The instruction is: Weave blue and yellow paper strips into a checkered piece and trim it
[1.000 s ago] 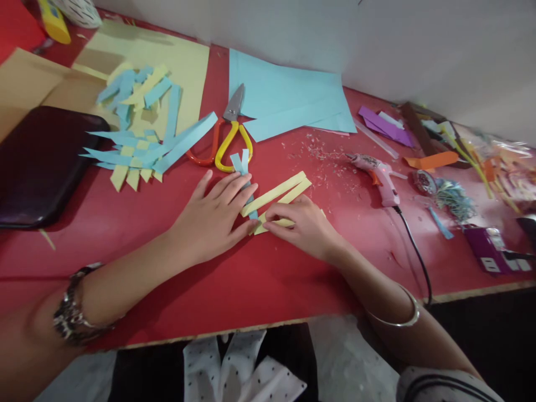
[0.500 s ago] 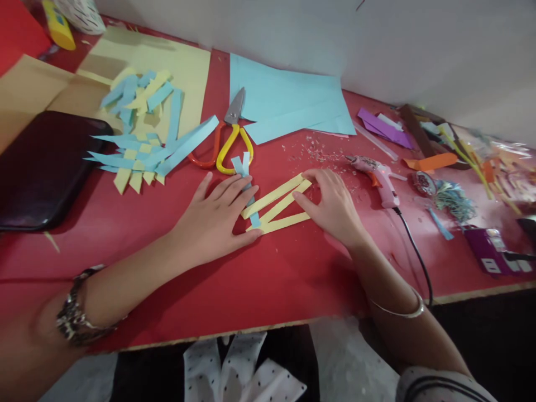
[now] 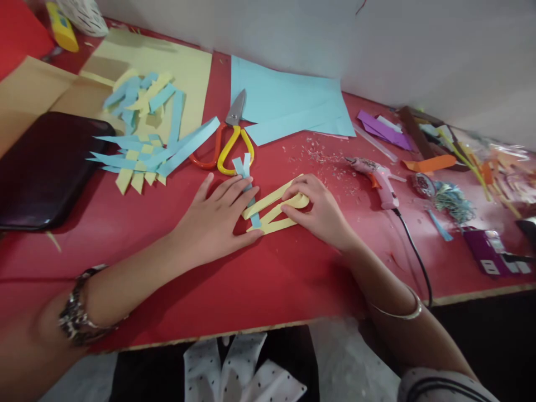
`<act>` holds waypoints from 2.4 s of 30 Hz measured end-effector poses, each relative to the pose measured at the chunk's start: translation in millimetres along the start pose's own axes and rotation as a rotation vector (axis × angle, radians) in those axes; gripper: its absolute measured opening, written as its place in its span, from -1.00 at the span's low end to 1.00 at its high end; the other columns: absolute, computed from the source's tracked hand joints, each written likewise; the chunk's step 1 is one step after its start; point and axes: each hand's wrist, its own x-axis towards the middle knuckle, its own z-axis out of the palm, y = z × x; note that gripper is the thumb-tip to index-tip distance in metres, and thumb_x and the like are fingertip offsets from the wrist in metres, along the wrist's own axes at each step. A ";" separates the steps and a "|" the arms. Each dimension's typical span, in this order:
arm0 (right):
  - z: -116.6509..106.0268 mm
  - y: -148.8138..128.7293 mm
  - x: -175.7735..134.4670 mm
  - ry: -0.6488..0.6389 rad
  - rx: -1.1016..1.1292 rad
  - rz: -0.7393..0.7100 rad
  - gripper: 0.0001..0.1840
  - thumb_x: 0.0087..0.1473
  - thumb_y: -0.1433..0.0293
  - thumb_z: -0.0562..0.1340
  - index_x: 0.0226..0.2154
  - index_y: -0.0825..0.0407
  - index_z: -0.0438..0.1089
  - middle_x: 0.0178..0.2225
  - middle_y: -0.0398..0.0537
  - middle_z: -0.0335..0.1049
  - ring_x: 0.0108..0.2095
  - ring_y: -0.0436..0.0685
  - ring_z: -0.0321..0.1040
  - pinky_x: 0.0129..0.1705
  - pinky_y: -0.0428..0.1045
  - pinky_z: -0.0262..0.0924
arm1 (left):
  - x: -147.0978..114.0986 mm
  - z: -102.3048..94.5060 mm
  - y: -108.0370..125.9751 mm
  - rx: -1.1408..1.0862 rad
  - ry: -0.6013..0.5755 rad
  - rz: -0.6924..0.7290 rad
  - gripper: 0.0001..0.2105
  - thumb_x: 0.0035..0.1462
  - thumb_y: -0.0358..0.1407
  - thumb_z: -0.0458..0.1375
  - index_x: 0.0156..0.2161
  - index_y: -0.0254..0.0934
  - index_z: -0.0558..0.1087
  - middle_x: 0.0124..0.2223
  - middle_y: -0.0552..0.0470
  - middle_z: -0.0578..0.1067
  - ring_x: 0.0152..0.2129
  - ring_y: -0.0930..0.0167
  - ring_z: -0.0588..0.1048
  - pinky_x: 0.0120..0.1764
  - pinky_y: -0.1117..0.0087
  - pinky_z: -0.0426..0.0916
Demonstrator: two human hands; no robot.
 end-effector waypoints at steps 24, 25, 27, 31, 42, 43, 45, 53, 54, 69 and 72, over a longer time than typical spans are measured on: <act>13.1 -24.1 0.4 -0.157 -0.252 -0.135 -0.77 0.11 0.30 0.08 -0.51 -0.01 0.31 -0.42 -0.17 0.37 -0.30 0.06 0.24 0.01 0.17 -0.32 | -0.2 -0.6 1.5 -0.037 0.041 0.025 -0.41 0.11 0.00 -0.13 0.16 -0.34 0.14 0.22 -0.15 0.13 0.16 0.15 0.07 0.16 -0.07 -0.21; 13.3 -23.6 0.8 -0.173 -0.225 -0.134 -0.77 0.11 0.30 0.08 -0.52 0.00 0.31 -0.42 -0.17 0.37 -0.31 0.05 0.24 -0.02 0.15 -0.31 | -0.2 -0.7 1.5 -0.037 0.038 0.025 -0.40 0.11 0.00 -0.13 0.16 -0.34 0.14 0.22 -0.15 0.13 0.16 0.15 0.07 0.16 -0.07 -0.21; 13.4 -23.0 1.1 -0.192 -0.182 -0.113 -0.76 0.10 0.32 0.09 -0.54 0.02 0.30 -0.44 -0.18 0.38 -0.33 0.04 0.23 -0.05 0.13 -0.29 | -0.2 -1.1 1.7 -0.038 0.033 0.025 -0.40 0.11 0.00 -0.13 0.16 -0.35 0.14 0.23 -0.15 0.12 0.17 0.15 0.06 0.16 -0.07 -0.21; 13.9 -23.6 0.2 -0.185 -0.115 -0.072 -0.77 0.09 0.37 0.11 -0.57 0.04 0.28 -0.49 -0.22 0.36 -0.37 0.01 0.23 -0.06 0.11 -0.31 | -0.2 -1.5 2.2 -0.036 0.027 0.024 -0.41 0.11 -0.01 -0.12 0.17 -0.35 0.13 0.24 -0.14 0.11 0.17 0.16 0.05 0.16 -0.07 -0.21; 16.0 -26.7 -0.2 -0.136 -0.049 0.035 -0.76 0.05 0.42 0.10 -0.62 0.05 0.23 -0.53 -0.25 0.36 -0.40 -0.02 0.23 -0.16 0.05 -0.24 | -0.3 -1.2 2.2 -0.026 0.039 0.026 -0.41 0.12 -0.02 -0.11 0.17 -0.33 0.13 0.23 -0.15 0.12 0.17 0.17 0.05 0.17 -0.04 -0.22; 15.6 -26.4 0.0 -0.137 -0.051 0.036 -0.76 0.04 0.42 0.10 -0.63 0.06 0.23 -0.54 -0.25 0.35 -0.41 -0.02 0.23 -0.17 0.04 -0.24 | -0.3 -1.2 2.3 -0.029 0.041 0.024 -0.42 0.11 -0.02 -0.11 0.17 -0.33 0.13 0.23 -0.15 0.12 0.17 0.17 0.06 0.17 -0.04 -0.22; 14.6 -25.3 0.7 -0.148 -0.055 0.045 -0.75 0.04 0.42 0.10 -0.63 0.06 0.23 -0.54 -0.24 0.35 -0.42 -0.02 0.22 -0.21 0.03 -0.23 | -0.3 -1.3 2.6 -0.033 0.040 0.022 -0.42 0.11 -0.02 -0.10 0.17 -0.32 0.13 0.23 -0.14 0.12 0.17 0.16 0.06 0.17 -0.05 -0.21; 8.9 -20.9 1.9 -0.250 -0.024 0.062 -0.74 0.10 0.30 0.10 -0.54 0.05 0.32 -0.52 -0.23 0.39 -0.49 -0.04 0.21 -0.25 0.01 -0.22 | -0.4 -1.6 2.1 -0.024 0.028 0.029 -0.41 0.11 -0.02 -0.12 0.17 -0.36 0.12 0.24 -0.14 0.10 0.18 0.17 0.04 0.17 -0.05 -0.22; 8.8 -20.9 1.6 -0.249 -0.014 0.064 -0.74 0.09 0.30 0.10 -0.54 0.05 0.33 -0.51 -0.23 0.40 -0.48 -0.04 0.22 -0.24 0.02 -0.22 | -0.3 -1.6 1.9 -0.023 0.026 0.030 -0.41 0.11 -0.02 -0.12 0.17 -0.35 0.12 0.24 -0.14 0.10 0.18 0.17 0.04 0.17 -0.05 -0.22; 9.1 -22.3 2.7 -0.240 0.013 0.047 -0.77 0.07 0.30 0.14 -0.53 0.02 0.39 -0.49 -0.23 0.45 -0.44 -0.02 0.31 -0.24 0.01 -0.17 | -0.5 -0.5 1.5 -0.035 0.042 0.031 -0.42 0.11 -0.03 -0.09 0.17 -0.32 0.13 0.24 -0.14 0.10 0.18 0.19 0.04 0.17 -0.04 -0.23; 8.9 -22.4 2.6 -0.250 0.007 0.050 -0.77 0.07 0.30 0.13 -0.53 0.03 0.37 -0.48 -0.23 0.45 -0.44 -0.02 0.30 -0.24 0.01 -0.19 | -0.2 -0.7 1.7 -0.038 0.047 0.030 -0.41 0.10 -0.03 -0.08 0.17 -0.34 0.13 0.24 -0.14 0.10 0.18 0.18 0.04 0.17 -0.05 -0.23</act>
